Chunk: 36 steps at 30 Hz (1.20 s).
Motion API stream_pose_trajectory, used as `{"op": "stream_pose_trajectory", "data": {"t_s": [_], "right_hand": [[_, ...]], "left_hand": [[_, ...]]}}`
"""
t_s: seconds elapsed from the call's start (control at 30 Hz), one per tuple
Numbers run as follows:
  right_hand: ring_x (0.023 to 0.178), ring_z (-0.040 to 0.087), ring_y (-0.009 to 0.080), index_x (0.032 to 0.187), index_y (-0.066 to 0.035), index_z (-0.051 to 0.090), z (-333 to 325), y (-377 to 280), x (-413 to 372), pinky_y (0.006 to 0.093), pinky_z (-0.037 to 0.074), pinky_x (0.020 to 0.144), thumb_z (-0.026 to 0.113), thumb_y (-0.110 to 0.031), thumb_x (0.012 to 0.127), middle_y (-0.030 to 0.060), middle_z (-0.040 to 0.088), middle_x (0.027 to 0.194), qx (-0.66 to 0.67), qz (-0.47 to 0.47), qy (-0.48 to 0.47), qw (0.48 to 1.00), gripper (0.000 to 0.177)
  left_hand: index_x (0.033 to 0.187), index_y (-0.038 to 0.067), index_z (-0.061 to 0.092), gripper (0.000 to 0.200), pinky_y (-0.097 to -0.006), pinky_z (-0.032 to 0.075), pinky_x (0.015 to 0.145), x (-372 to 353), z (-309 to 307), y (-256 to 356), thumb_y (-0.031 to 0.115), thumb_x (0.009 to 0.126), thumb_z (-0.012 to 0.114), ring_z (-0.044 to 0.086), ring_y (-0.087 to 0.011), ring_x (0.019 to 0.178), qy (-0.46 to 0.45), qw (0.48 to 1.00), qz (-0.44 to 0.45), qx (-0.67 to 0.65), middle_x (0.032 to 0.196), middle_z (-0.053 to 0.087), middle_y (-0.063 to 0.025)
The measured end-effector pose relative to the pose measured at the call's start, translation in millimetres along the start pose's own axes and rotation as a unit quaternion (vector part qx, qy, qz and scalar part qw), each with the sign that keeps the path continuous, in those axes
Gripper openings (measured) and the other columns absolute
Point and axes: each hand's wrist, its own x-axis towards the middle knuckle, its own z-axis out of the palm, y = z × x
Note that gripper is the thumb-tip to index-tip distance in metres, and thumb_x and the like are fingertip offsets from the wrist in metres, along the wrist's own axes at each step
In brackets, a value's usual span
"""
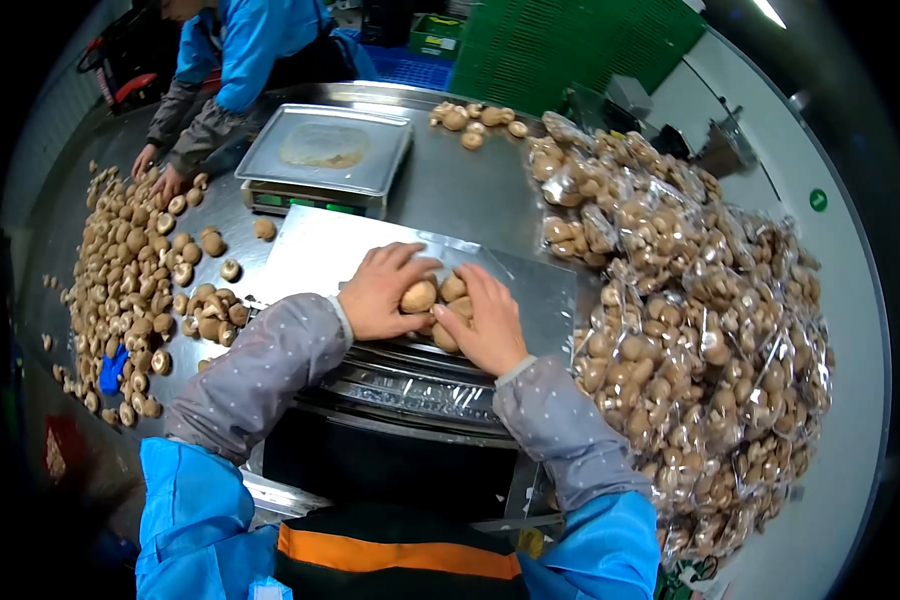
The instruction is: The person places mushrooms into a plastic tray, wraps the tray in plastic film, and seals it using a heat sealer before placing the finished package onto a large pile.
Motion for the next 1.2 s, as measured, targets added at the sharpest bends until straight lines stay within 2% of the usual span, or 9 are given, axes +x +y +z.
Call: {"op": "stream_pose_trajectory", "data": {"t_s": [0.13,0.27,0.43,0.57,0.73,1.03,1.07,1.13,1.2], "right_hand": [[0.114,0.048,0.0337,0.126,-0.006,0.046,1,6,-2,0.0426,0.035,0.097,0.062,-0.038,0.082,0.0149,0.050,0.126,0.037,0.024,-0.007,0.999,0.057],[0.118,0.044,0.0336,0.128,-0.008,0.045,-2,5,-2,0.0442,0.034,0.098,0.065,-0.042,0.080,0.0142,0.047,0.128,-0.009,0.007,0.000,1.000,0.062],[0.122,0.041,0.0338,0.126,-0.009,0.048,-30,-13,-8,0.0435,0.032,0.102,0.079,-0.030,0.066,0.0174,0.044,0.130,-0.025,-0.126,-0.057,0.990,0.071],[0.120,0.043,0.0346,0.126,-0.005,0.045,-9,9,-6,0.0398,0.036,0.101,0.075,-0.021,0.069,0.0157,0.042,0.133,0.110,-0.064,-0.034,0.991,0.066],[0.120,0.042,0.0359,0.126,-0.005,0.046,1,-11,-11,0.0429,0.035,0.101,0.074,-0.022,0.070,0.0165,0.039,0.135,-0.049,-0.062,-0.024,0.997,0.066],[0.122,0.040,0.0388,0.123,-0.003,0.049,-22,0,-5,0.0421,0.036,0.101,0.080,-0.021,0.065,0.0191,0.037,0.135,0.062,-0.069,-0.037,0.995,0.068],[0.122,0.040,0.0385,0.122,-0.003,0.050,-25,3,-7,0.0420,0.036,0.101,0.080,-0.022,0.065,0.0192,0.037,0.135,0.070,-0.062,-0.036,0.995,0.067],[0.121,0.043,0.0332,0.119,-0.002,0.051,-65,4,-22,0.0386,0.037,0.100,0.076,-0.019,0.069,0.0171,0.043,0.131,0.008,-0.099,-0.061,0.993,0.058],[0.094,0.058,0.0297,0.107,-0.006,0.061,-112,26,-54,0.0397,0.046,0.084,0.074,-0.021,0.074,0.0106,0.060,0.106,-0.012,-0.146,-0.125,0.981,0.039]], "left_hand": [[0.122,0.011,0.050,0.063,-0.0456,0.028,0.101,-1,-1,8,0.038,0.069,0.070,0.038,-0.0371,0.121,-0.064,0.997,-0.029,0.022,0.130,0.042,-0.0195],[0.124,0.012,0.050,0.064,-0.0459,0.027,0.102,-2,-5,7,0.041,0.071,0.070,0.036,-0.0381,0.123,-0.017,1.000,-0.024,0.010,0.132,0.041,-0.0198],[0.121,0.011,0.056,0.056,-0.0446,0.032,0.100,10,-10,2,0.045,0.078,0.064,0.043,-0.0361,0.118,-0.013,0.999,-0.038,-0.017,0.122,0.050,-0.0198],[0.112,0.011,0.062,0.046,-0.0423,0.035,0.095,9,7,-10,0.042,0.080,0.060,0.050,-0.0320,0.107,-0.039,0.998,-0.025,-0.038,0.114,0.057,-0.0131],[0.112,0.009,0.060,0.046,-0.0430,0.034,0.096,5,7,7,0.038,0.077,0.060,0.048,-0.0305,0.109,-0.017,0.999,-0.010,0.037,0.113,0.057,-0.0097],[0.123,0.013,0.052,0.063,-0.0488,0.025,0.106,7,-4,3,0.044,0.072,0.071,0.030,-0.0396,0.130,0.017,0.999,-0.038,-0.008,0.136,0.041,-0.0171],[0.117,0.011,0.059,0.049,-0.0482,0.027,0.106,3,-10,3,0.034,0.075,0.071,0.031,-0.0384,0.130,0.038,0.998,-0.048,-0.035,0.137,0.040,-0.0170],[0.108,0.009,0.064,0.034,-0.0435,0.038,0.094,-21,-37,-14,0.025,0.078,0.068,0.046,-0.0342,0.116,0.056,0.995,0.008,-0.083,0.119,0.055,-0.0147],[0.101,0.010,0.068,0.026,-0.0378,0.043,0.078,-62,-103,-8,0.010,0.076,0.066,0.055,-0.0257,0.092,-0.128,0.990,-0.048,-0.024,0.095,0.061,-0.0070]]}}
